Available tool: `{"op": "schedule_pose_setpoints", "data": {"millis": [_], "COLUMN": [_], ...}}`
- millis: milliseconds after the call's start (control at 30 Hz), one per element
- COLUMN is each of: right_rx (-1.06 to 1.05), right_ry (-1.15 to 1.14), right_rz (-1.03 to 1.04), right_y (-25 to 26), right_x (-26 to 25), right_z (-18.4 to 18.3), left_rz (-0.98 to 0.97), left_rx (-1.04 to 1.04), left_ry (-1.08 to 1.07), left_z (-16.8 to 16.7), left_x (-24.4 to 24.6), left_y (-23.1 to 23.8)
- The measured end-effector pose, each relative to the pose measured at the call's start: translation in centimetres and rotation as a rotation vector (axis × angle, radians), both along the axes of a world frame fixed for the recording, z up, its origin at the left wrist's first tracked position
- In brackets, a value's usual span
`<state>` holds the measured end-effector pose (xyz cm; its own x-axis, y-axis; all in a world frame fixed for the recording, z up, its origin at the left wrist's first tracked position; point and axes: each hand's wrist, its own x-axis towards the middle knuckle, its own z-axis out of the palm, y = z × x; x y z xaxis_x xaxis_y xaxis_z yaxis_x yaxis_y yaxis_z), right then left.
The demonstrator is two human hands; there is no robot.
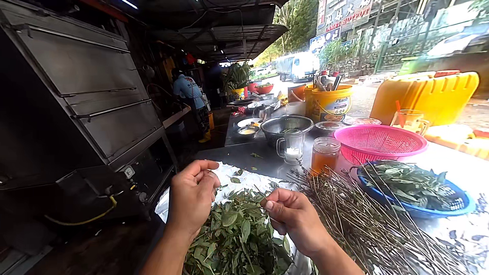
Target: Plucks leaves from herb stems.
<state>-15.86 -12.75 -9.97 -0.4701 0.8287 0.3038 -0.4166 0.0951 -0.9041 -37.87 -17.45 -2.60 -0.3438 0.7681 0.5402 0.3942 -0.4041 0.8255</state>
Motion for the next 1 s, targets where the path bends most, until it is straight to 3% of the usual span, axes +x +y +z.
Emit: {"op": "schedule_pose_setpoints", "data": {"millis": [133,233,367,500,567,667,800,900,933,1000], "right_rx": [0.019,0.028,0.1,0.227,0.266,0.288,0.28,0.25,0.234,0.187], "right_ry": [0.027,0.022,-0.164,-0.372,-0.395,-0.382,-0.398,-0.428,-0.413,-0.323], "right_rz": [0.027,0.049,0.017,0.006,0.009,0.009,0.036,0.095,0.117,0.143], "right_y": [0.1,0.0,0.0,-0.1,0.0,0.1,0.3,0.1,0.0,-0.1], "right_x": [0.0,0.0,0.2,0.1,0.1,0.1,-0.1,-0.6,-0.7,-0.5], "right_z": [-0.1,-0.1,-0.1,0.0,-0.2,-0.3,-0.5,-0.6,-0.6,-0.5], "left_rz": [-0.169,-0.13,-0.261,-0.454,-0.505,-0.506,-0.263,0.145,0.289,0.4], "left_rx": [-0.166,-0.326,-0.341,-0.529,-0.599,-0.629,-0.537,-0.189,-0.037,0.016], "left_ry": [0.405,0.649,0.43,0.151,0.126,0.278,0.623,1.011,1.053,0.853], "left_z": [-0.5,-1.0,-0.8,0.4,0.3,-0.2,-1.1,-2.9,-3.6,-3.8], "left_x": [-0.3,0.1,0.1,-0.3,-0.5,-0.5,0.8,2.0,1.9,0.6], "left_y": [-1.5,-1.9,-2.0,-2.3,-2.2,-1.9,-2.0,-1.9,-1.3,-0.3]}}
